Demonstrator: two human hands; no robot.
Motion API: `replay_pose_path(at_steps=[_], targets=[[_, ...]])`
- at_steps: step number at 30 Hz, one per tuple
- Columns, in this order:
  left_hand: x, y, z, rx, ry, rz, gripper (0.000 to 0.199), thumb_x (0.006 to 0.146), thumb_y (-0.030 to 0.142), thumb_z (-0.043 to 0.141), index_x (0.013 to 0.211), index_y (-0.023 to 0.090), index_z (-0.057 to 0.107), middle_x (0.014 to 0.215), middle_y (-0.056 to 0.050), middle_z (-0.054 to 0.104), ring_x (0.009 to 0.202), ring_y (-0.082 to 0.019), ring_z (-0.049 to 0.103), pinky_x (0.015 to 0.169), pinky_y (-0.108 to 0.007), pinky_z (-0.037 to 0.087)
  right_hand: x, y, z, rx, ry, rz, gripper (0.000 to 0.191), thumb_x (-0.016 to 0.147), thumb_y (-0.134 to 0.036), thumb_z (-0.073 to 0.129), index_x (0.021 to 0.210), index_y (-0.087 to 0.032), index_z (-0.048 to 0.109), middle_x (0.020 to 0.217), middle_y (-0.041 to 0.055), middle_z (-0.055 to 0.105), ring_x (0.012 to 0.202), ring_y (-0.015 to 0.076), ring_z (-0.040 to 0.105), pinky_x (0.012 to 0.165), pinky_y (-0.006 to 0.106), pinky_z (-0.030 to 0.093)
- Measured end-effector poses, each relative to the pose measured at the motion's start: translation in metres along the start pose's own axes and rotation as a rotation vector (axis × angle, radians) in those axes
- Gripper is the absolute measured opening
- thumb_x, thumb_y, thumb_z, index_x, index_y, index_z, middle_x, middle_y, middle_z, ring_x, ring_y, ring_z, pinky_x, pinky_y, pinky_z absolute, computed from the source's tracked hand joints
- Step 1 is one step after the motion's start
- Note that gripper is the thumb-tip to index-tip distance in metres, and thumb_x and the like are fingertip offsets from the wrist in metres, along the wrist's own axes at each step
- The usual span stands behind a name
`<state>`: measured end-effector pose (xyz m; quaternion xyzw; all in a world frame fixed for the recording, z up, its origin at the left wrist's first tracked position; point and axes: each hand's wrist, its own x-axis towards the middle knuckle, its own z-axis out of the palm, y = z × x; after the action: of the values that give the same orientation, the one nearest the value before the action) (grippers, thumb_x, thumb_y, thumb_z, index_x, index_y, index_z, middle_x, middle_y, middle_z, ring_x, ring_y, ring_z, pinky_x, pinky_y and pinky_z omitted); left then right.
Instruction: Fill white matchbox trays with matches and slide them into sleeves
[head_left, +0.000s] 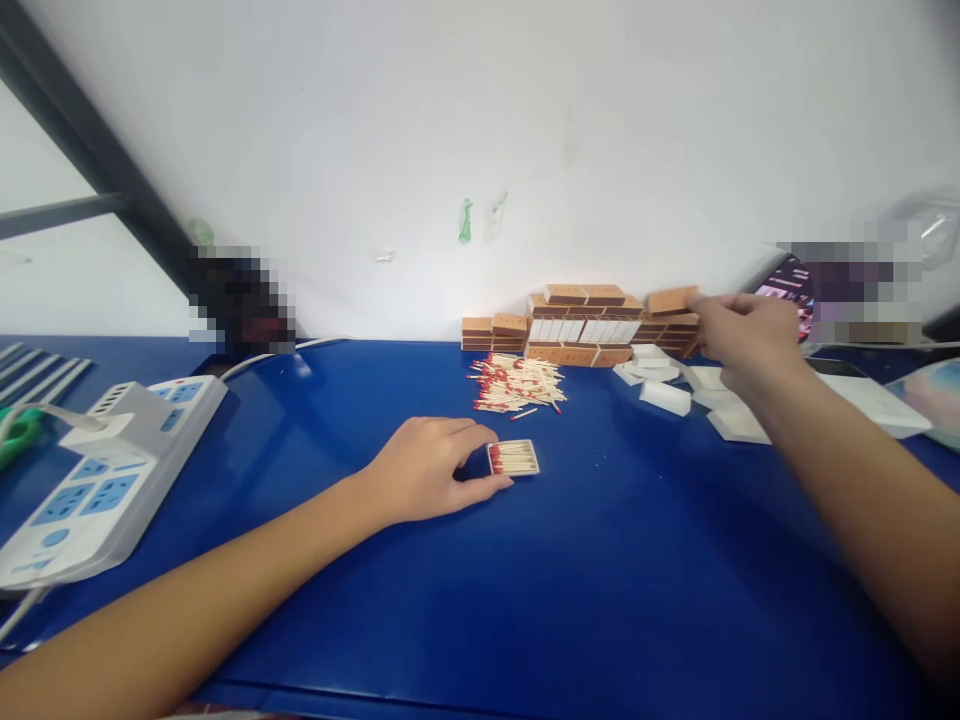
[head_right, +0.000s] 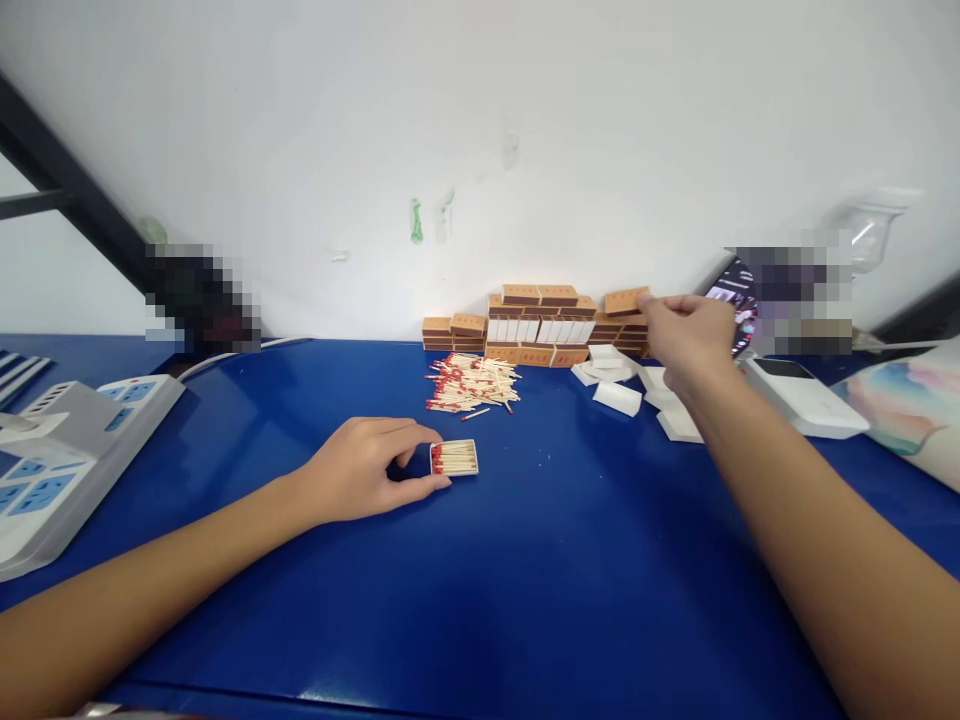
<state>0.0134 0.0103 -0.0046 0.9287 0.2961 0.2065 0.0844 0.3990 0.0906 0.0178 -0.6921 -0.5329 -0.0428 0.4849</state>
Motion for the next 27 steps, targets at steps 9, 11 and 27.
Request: replay_pose_path(at_steps=[9, 11, 27], targets=[[0.0, -0.003, 0.003, 0.043, 0.224, -0.013, 0.035, 0.095, 0.051, 0.066, 0.107, 0.019, 0.072, 0.068, 0.004, 0.06, 0.058, -0.01, 0.055, 0.058, -0.025, 0.042, -0.025, -0.03, -0.029, 0.276, 0.25, 0.032, 0.014, 0.089, -0.032, 0.066, 0.084, -0.02, 0.06, 0.061, 0.0007, 0.055, 0.048, 0.0146, 0.052, 0.047, 0.031, 0.042], [0.002, -0.004, 0.002, 0.059, 0.283, -0.019, 0.035, 0.094, 0.049, 0.068, 0.107, 0.017, 0.072, 0.066, 0.004, 0.057, 0.057, -0.01, 0.053, 0.057, -0.024, 0.043, -0.032, -0.035, -0.031, 0.257, 0.254, -0.068, 0.014, 0.091, -0.033, 0.065, 0.087, -0.02, 0.061, 0.066, 0.0025, 0.06, 0.054, 0.0157, 0.058, 0.052, 0.031, 0.046], [0.005, -0.006, -0.002, 0.105, 0.436, -0.005, 0.03, 0.093, 0.042, 0.072, 0.108, 0.016, 0.071, 0.071, 0.003, 0.062, 0.061, -0.01, 0.056, 0.057, -0.025, 0.046, -0.112, -0.103, -0.016, 0.509, -0.608, -0.087, 0.039, 0.095, -0.05, 0.067, 0.072, -0.02, 0.06, 0.06, -0.0023, 0.058, 0.049, 0.0087, 0.047, 0.046, 0.024, 0.036]])
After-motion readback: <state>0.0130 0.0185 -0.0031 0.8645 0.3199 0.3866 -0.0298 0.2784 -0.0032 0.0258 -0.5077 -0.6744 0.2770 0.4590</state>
